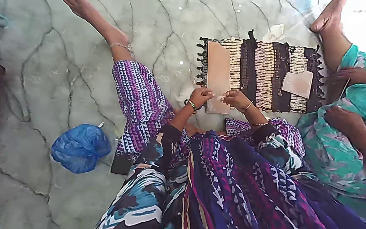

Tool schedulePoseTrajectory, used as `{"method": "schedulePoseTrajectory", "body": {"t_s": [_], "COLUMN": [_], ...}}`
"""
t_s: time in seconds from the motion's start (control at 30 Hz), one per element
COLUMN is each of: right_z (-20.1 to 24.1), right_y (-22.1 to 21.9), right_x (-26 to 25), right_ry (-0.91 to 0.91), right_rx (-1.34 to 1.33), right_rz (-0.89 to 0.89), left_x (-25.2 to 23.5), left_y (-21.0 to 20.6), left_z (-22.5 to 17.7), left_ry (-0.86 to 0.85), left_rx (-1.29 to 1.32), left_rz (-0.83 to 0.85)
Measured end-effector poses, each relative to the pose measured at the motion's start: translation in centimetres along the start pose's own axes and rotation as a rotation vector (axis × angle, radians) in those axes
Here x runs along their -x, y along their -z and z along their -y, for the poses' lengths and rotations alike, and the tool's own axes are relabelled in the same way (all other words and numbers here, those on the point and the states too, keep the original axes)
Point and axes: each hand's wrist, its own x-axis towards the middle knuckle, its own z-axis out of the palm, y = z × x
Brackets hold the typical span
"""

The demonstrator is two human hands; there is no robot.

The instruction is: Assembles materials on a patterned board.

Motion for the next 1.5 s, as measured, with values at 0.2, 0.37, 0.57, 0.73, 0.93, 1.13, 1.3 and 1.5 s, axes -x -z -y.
{"method": "schedulePoseTrajectory", "body": {"t_s": [0.2,0.37,0.57,0.73,0.93,1.13,1.3,1.5], "right_z": [0.3,-0.4,-1.1,-1.5,-2.8,-3.3,-3.0,-3.4], "right_y": [-0.5,0.3,0.8,0.7,0.7,0.3,0.5,0.4], "right_x": [0.1,-0.8,-1.8,-3.1,-4.7,-5.1,-4.8,-4.8], "right_ry": [-0.018,-0.051,-0.083,-0.014,0.038,0.082,0.028,0.062], "right_rx": [-0.025,-0.085,-0.111,0.008,0.328,0.687,0.718,0.728], "right_rz": [0.027,-0.007,-0.044,-0.113,-0.186,-0.239,-0.298,-0.319], "left_x": [-0.3,-0.5,-0.9,-1.0,-1.0,-1.1,-2.2,-1.6], "left_y": [-2.6,-2.5,-2.4,-2.4,-2.5,-2.7,-4.4,-5.1], "left_z": [2.7,3.1,3.3,1.5,0.7,1.4,2.9,2.2], "left_ry": [0.041,0.16,0.196,0.218,0.27,0.183,0.12,0.048], "left_rx": [0.18,0.176,0.175,0.093,-0.127,-0.476,-0.505,-0.512], "left_rz": [0.056,0.038,0.036,0.005,-0.036,-0.043,-0.079,-0.127]}}
